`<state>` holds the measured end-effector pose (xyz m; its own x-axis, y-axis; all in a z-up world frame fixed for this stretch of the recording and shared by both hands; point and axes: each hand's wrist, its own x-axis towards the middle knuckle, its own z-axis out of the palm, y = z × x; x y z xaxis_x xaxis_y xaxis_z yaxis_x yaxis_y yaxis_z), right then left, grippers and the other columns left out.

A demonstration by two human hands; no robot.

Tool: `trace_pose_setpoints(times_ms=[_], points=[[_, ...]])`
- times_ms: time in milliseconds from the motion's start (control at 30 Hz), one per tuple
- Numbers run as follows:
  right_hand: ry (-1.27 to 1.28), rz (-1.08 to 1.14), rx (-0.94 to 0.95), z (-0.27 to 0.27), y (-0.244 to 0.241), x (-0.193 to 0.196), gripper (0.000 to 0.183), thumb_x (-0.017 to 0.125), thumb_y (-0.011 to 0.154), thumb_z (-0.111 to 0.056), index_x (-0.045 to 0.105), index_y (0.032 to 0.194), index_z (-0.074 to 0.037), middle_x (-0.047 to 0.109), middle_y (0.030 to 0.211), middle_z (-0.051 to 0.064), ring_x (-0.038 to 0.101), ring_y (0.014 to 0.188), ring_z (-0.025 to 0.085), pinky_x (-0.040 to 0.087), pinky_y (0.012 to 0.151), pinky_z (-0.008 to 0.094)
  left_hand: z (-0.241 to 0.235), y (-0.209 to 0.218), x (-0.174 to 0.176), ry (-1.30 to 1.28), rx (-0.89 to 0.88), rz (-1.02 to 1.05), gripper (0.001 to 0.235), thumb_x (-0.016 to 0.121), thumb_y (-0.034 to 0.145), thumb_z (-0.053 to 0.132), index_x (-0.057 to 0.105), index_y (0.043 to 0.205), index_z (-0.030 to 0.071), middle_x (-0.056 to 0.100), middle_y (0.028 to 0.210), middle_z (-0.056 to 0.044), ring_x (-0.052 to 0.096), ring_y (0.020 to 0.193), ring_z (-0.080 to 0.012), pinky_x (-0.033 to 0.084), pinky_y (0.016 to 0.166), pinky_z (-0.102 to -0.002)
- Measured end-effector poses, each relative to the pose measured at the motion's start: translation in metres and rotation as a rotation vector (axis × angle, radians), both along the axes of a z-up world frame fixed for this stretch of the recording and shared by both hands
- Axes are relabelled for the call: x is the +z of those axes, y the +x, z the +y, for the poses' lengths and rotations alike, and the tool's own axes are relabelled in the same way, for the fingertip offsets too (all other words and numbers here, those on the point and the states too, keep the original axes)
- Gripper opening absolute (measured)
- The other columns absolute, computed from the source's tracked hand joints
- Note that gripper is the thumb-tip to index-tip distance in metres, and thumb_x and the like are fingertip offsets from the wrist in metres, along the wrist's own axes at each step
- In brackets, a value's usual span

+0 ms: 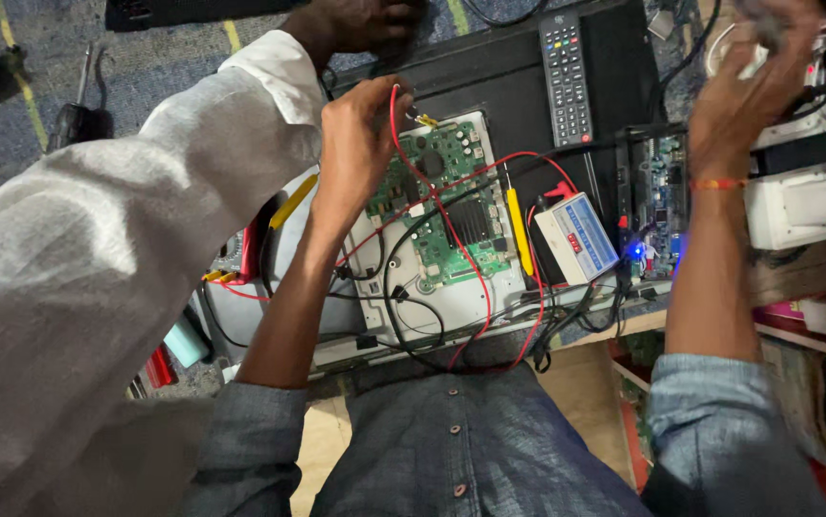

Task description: The person uses a multimeter to test points on a circuit board inside a disassembled television. They connect and disconnect probes, adjust wires, and use a remote control to check the device's response.

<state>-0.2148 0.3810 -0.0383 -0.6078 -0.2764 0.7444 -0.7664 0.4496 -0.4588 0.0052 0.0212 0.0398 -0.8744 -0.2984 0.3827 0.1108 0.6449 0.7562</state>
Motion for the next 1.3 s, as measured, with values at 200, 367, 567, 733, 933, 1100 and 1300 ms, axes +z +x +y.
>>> trace_pose_setpoints(times_ms=[200, 367, 567, 733, 933, 1100, 1300], points=[[-0.442, -0.219, 0.312, -0.024, 0.031, 0.012, 0.037, 0.042, 0.126, -0.017, 0.022, 0.157, -0.012, 0.065, 0.121, 0.013, 0.067, 0.099, 0.016, 0.060, 0.090, 0.030, 0.000, -0.003, -0.004, 0.023, 0.008, 0.002, 0.014, 0.071, 0.098, 0.006, 0.069, 0.109, -0.002, 0.071, 0.094, -0.020, 0.072, 0.082, -0.0337, 0.055, 0.074, -0.038], [-0.473, -0.445, 0.284, -0.062, 0.068, 0.024, 0.028, 0.048, 0.128, -0.015, 0.031, 0.149, -0.007, 0.067, 0.119, 0.018, 0.065, 0.094, 0.018, 0.058, 0.084, 0.029, -0.002, -0.004, -0.011, -0.022, 0.007, 0.006, 0.014, 0.072, 0.098, 0.007, 0.070, 0.109, -0.001, 0.071, 0.093, -0.020, 0.072, 0.085, -0.0349, 0.054, 0.075, -0.038], [-0.599, -0.527, 0.267, -0.093, 0.082, 0.025, 0.025, 0.050, 0.126, -0.012, 0.038, 0.145, -0.003, 0.070, 0.122, 0.022, 0.065, 0.094, 0.019, 0.058, 0.083, 0.029, -0.006, -0.001, -0.014, -0.004, 0.017, -0.012, 0.016, 0.072, 0.098, 0.009, 0.070, 0.110, 0.000, 0.072, 0.096, -0.020, 0.073, 0.083, -0.0325, 0.056, 0.074, -0.036], [-0.668, -0.569, 0.283, -0.094, 0.087, 0.014, 0.024, 0.052, 0.127, -0.013, 0.039, 0.144, -0.003, 0.067, 0.120, 0.020, 0.066, 0.094, 0.018, 0.060, 0.083, 0.030, -0.005, -0.001, -0.016, 0.059, 0.034, -0.032, 0.018, 0.072, 0.099, 0.014, 0.070, 0.111, 0.000, 0.074, 0.094, -0.018, 0.074, 0.076, -0.0240, 0.056, 0.071, -0.035], [-0.731, -0.624, 0.280, -0.091, 0.089, 0.009, 0.023, 0.053, 0.127, -0.014, 0.040, 0.141, -0.003, 0.065, 0.117, 0.019, 0.067, 0.092, 0.019, 0.059, 0.082, 0.031, -0.002, -0.001, -0.011, 0.098, 0.025, -0.093, 0.019, 0.070, 0.101, 0.016, 0.069, 0.111, 0.000, 0.074, 0.091, -0.018, 0.075, 0.078, -0.0227, 0.055, 0.071, -0.035], [-0.746, -0.652, 0.254, -0.093, 0.093, 0.009, 0.025, 0.054, 0.125, -0.015, 0.040, 0.141, -0.002, 0.068, 0.120, 0.020, 0.067, 0.091, 0.019, 0.059, 0.082, 0.030, -0.003, -0.002, -0.013, 0.046, -0.001, -0.050, 0.019, 0.070, 0.102, 0.014, 0.069, 0.111, -0.002, 0.074, 0.094, -0.019, 0.073, 0.080, -0.0256, 0.056, 0.075, -0.037], [-0.739, -0.656, 0.259, -0.096, 0.096, 0.011, 0.025, 0.054, 0.125, -0.016, 0.039, 0.140, -0.002, 0.068, 0.119, 0.020, 0.066, 0.091, 0.018, 0.059, 0.081, 0.030, -0.004, -0.006, -0.020, 0.068, -0.025, 0.042, 0.019, 0.069, 0.101, 0.014, 0.068, 0.114, -0.001, 0.073, 0.101, -0.018, 0.076, 0.090, -0.0281, 0.060, 0.080, -0.036]])
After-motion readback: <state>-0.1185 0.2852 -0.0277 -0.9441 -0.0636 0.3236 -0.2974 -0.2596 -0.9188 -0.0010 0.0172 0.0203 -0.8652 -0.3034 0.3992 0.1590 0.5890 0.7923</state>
